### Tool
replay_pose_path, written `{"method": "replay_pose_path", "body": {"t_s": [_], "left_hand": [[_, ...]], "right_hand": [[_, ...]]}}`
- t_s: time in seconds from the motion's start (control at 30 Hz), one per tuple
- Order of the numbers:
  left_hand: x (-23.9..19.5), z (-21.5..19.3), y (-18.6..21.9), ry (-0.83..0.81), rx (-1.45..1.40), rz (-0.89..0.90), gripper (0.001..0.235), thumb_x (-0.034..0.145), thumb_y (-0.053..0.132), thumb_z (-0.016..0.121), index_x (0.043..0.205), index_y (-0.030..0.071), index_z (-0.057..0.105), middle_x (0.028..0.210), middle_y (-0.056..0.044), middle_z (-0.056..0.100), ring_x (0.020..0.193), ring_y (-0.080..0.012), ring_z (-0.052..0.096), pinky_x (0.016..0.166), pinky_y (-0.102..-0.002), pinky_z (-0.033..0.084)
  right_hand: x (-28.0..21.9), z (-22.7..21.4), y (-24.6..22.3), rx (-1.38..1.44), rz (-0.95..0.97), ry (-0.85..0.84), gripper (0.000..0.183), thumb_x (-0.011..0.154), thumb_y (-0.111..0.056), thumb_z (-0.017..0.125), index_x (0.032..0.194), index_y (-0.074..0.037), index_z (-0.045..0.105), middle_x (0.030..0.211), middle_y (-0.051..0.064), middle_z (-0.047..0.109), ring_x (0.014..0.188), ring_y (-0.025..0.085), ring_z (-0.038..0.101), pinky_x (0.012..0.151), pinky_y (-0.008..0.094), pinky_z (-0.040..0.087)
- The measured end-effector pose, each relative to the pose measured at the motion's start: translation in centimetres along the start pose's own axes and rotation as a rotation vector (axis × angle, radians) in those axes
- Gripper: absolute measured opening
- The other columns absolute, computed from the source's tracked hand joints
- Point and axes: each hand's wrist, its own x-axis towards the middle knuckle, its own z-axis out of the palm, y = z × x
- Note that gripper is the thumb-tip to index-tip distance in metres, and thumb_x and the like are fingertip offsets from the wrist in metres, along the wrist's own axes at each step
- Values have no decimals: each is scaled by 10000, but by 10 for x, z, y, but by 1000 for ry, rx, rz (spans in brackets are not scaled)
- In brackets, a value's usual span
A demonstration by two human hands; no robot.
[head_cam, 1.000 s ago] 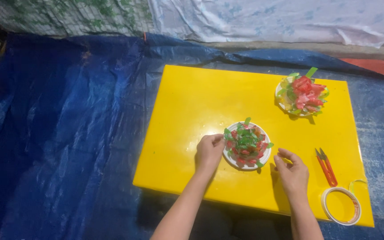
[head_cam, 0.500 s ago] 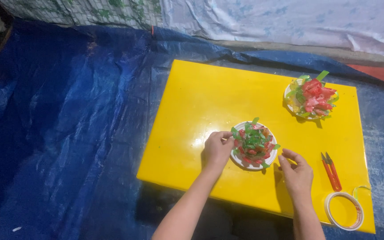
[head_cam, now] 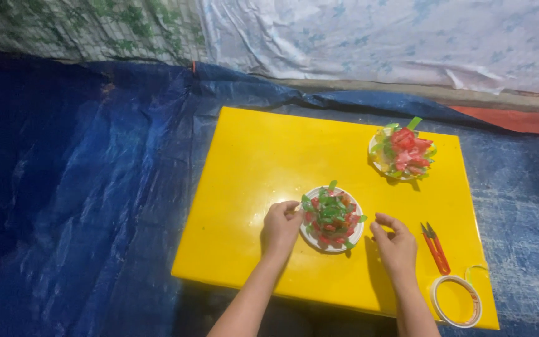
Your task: The person arranges red and green decorative pieces on a small white plate placed on a yellow table. They repeatedly adjust the placement of the pieces with both hands to form a symmetrical pattern. A second similar plate is visible nearby.
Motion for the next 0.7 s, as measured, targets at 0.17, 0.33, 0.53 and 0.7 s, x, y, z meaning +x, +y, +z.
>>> {"method": "replay_pose_path", "body": {"t_s": [0.17, 0.33, 0.53, 0.7], "left_hand": [[24, -2, -14, -40, 34, 89, 478, 920, 282, 641, 1372, 126, 618, 1313, -99, 631, 1262, -263, 636, 1046, -451, 509], [32, 2, -25, -98, 97, 74, 545, 934, 188, 602, 1465, 91, 523, 1349, -193, 631, 1321, -359, 591, 1092, -503, 489], [9, 7, -23, -139, 76, -39, 577, 1019, 213, 551, 1553, 157, 338, 1243, -85, 703, 1190, -212, 687, 1017, -359, 586], [2, 17, -37, -194, -193, -207, 628, 1000, 189, 500, 1590, 246, 294, 1208, -70, 668, 900, -178, 738, 766, -295, 641]], "right_hand": [[63, 3, 3, -164, -266, -2, 298, 932, -273, 774, 1212, -171, 776, 1184, 118, 738, 966, 341, 743, 811, 466, 612], [96, 15, -41, -278, -354, -156, 260, 916, -300, 756, 1164, -234, 801, 1159, 70, 765, 1008, 319, 757, 891, 455, 600], [105, 31, -82, -525, -207, -490, 346, 974, -253, 582, 1260, -153, 750, 1338, 17, 726, 1251, 216, 665, 1100, 397, 476], [104, 34, -87, -529, -89, -569, 304, 962, -234, 589, 1169, -138, 791, 1243, 26, 769, 1126, 218, 714, 989, 363, 551]]}}
